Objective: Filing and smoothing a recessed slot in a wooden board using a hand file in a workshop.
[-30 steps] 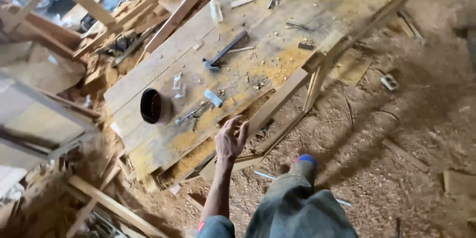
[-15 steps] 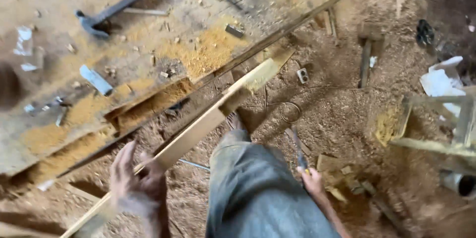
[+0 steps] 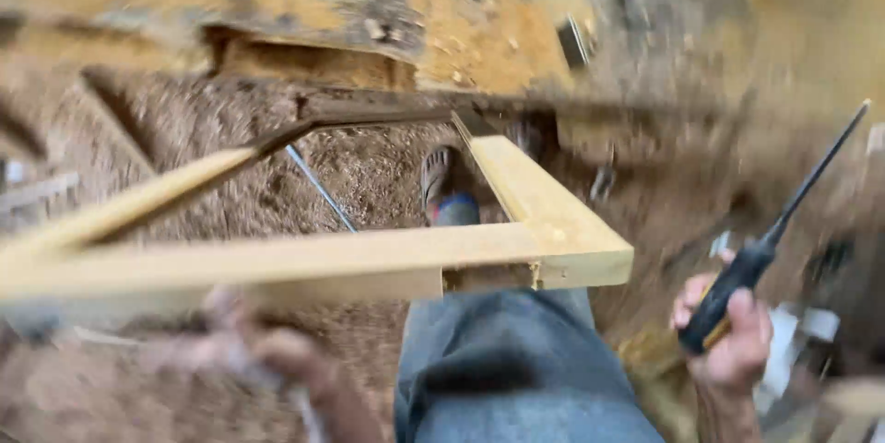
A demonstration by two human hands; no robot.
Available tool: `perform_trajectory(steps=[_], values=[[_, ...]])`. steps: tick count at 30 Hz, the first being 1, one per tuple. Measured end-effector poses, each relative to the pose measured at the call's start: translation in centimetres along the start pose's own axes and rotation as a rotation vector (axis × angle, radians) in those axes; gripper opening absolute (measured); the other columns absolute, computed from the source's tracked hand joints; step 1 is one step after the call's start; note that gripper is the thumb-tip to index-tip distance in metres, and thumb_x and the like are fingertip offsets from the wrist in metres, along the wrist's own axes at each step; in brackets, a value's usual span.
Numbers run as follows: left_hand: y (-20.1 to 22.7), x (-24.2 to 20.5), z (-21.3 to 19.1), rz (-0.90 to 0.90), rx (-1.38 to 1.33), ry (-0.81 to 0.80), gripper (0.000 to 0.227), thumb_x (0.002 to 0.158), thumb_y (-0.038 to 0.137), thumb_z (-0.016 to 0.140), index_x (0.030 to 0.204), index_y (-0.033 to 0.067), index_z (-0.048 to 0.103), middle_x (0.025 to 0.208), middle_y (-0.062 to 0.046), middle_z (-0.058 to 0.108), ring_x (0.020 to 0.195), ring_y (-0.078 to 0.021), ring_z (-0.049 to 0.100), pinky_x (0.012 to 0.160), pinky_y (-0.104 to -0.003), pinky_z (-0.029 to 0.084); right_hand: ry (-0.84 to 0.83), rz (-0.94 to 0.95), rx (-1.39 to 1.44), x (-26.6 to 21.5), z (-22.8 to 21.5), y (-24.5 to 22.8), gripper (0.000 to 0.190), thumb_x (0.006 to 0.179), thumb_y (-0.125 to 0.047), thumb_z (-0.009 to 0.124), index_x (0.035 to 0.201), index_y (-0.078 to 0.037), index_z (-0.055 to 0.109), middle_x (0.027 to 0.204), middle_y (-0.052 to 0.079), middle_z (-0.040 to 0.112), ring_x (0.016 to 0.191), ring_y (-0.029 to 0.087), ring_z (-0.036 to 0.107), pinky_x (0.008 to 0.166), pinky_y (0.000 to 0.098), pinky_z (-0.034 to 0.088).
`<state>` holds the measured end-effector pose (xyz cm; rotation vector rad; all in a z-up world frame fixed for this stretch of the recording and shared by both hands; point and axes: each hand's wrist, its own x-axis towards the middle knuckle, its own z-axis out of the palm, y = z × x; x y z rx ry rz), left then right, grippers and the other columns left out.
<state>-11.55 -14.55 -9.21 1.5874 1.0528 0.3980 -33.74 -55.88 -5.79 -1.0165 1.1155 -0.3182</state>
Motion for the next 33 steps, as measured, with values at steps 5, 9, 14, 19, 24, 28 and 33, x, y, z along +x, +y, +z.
perform_trajectory(steps=[5,9,14,19,24,28,33], values=[[6.4,-8.4,9.8,-0.237,-0.615,-0.368,0.045,0.088,0.043,0.069,0.116,0.0068,0.065,0.102,-0.009,0.073,0.093,-0.0207,0.072,0.085,-0.036,0.064,-0.562,-0.379,-0.795,1.3,2.1,-12.4,0.07,0.081,-0.009,0.074,0.146,0.007,0.055,0.096,0.011,0.071,0.079,0.011,0.064,0.075,0.0196,0.051],[2.6,-6.7,12.2,-0.188,-0.663,-0.191,0.031,0.089,0.036,0.066,0.104,0.0086,0.063,0.089,-0.007,0.069,0.08,-0.0178,0.07,0.07,-0.034,0.064,-0.867,-0.345,-1.088,5.4,3.7,-18.7,0.057,0.079,-0.01,0.078,0.134,-0.003,0.067,0.129,0.008,0.076,0.097,0.006,0.07,0.086,0.0208,0.062],[0.9,-6.1,12.7,-0.14,-0.795,-0.23,0.041,0.091,0.03,0.07,0.121,0.0149,0.047,0.093,-0.004,0.069,0.08,-0.015,0.069,0.073,-0.034,0.062,-1.197,-0.632,-1.401,8.4,7.6,-23.1,0.053,0.084,-0.022,0.075,0.136,-0.012,0.066,0.129,0.01,0.075,0.108,0.016,0.077,0.095,0.027,0.056],[0.7,-6.2,13.0,-0.136,-0.757,-0.144,0.064,0.085,0.033,0.074,0.136,0.0112,0.042,0.094,-0.005,0.067,0.08,-0.0167,0.066,0.072,-0.034,0.06,-1.217,-0.631,-1.6,7.4,11.7,-26.7,0.055,0.082,-0.023,0.076,0.136,-0.019,0.068,0.119,0.004,0.074,0.088,0.016,0.067,0.084,0.028,0.053],[-1.5,-5.3,14.8,-0.135,-0.704,-0.038,0.107,0.076,0.032,0.075,0.156,-0.0087,0.018,0.126,-0.024,0.071,0.105,-0.0279,0.074,0.089,-0.044,0.068,-1.227,-0.831,-1.798,5.1,15.0,-29.6,0.054,0.083,-0.03,0.075,0.137,-0.028,0.069,0.09,-0.002,0.075,0.06,0.015,0.062,0.072,0.0285,0.052],[-3.8,-4.8,15.9,-0.062,-0.772,-0.081,0.109,0.089,0.018,0.073,0.157,-0.0074,-0.008,0.147,-0.032,0.044,0.137,-0.0406,0.056,0.124,-0.05,0.039,-1.175,-0.813,-1.974,3.4,16.7,-30.2,0.058,0.084,-0.032,0.072,0.141,-0.033,0.065,0.119,0.003,0.079,0.099,0.02,0.078,0.087,0.0337,0.055],[-3.4,-4.8,16.4,-0.016,-0.797,-0.035,0.101,0.082,0.014,0.086,0.158,-0.0015,0.021,0.156,-0.029,0.045,0.142,-0.0417,0.056,0.124,-0.056,0.045,-1.071,-0.739,-2.281,0.4,19.9,-31.5,0.066,0.084,-0.04,0.066,0.148,-0.043,0.054,0.115,0.002,0.079,0.06,0.023,0.08,0.066,0.0408,0.069]])
